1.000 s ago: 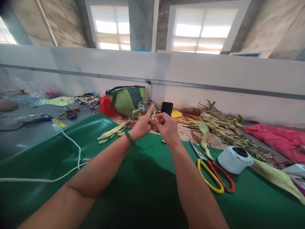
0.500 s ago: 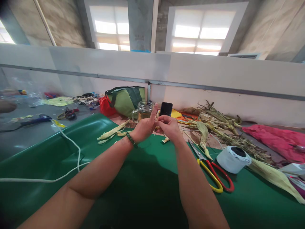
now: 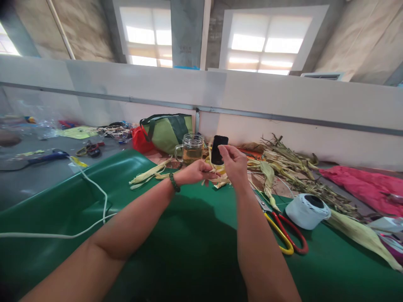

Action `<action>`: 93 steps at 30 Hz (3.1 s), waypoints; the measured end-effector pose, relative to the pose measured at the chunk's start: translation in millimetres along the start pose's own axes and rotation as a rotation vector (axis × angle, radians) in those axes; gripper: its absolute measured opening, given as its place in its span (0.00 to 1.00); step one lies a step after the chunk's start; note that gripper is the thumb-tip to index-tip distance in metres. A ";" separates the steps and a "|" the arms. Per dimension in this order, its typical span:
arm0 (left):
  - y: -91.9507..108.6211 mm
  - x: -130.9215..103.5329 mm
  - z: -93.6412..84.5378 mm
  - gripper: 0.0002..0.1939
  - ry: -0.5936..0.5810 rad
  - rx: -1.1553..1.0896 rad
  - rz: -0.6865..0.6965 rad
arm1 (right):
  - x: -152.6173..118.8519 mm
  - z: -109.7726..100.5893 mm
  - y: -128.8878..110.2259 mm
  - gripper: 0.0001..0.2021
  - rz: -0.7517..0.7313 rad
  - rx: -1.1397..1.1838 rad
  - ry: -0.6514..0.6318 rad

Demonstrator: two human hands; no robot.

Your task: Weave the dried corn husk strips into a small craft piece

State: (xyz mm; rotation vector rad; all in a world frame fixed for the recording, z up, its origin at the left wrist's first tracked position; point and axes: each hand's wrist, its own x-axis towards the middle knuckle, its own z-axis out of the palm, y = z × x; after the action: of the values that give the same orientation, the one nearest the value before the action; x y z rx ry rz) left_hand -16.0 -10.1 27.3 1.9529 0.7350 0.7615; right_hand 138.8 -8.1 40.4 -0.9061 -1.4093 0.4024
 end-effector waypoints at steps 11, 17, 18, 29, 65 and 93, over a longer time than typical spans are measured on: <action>6.6 -5.3 -8.7 0.24 0.007 -0.114 0.029 | 1.9 -5.9 5.0 0.12 0.024 -0.051 -0.028; 9.1 -8.1 -10.6 0.25 -0.029 -0.108 0.029 | 13.4 -13.6 16.2 0.14 0.122 0.244 0.215; 8.8 -8.2 -11.1 0.25 -0.028 -0.107 0.031 | 14.5 -13.9 18.1 0.15 0.128 0.283 0.230; 0.3 -2.6 -14.5 0.23 0.121 -0.332 0.029 | 16.2 -17.8 16.8 0.27 0.346 0.411 -0.011; 5.8 -4.6 -15.2 0.28 0.113 0.054 0.021 | -3.0 7.8 1.7 0.18 0.149 0.098 -0.277; 1.9 -2.3 -22.2 0.25 0.237 -0.290 0.028 | -0.5 -1.4 6.1 0.14 0.203 0.102 -0.477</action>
State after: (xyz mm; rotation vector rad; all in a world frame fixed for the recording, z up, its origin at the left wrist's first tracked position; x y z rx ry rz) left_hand -33.7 -1.1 37.8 1.6316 0.6935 1.0675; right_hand 141.7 -5.2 35.8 -0.9075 -1.7132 0.8812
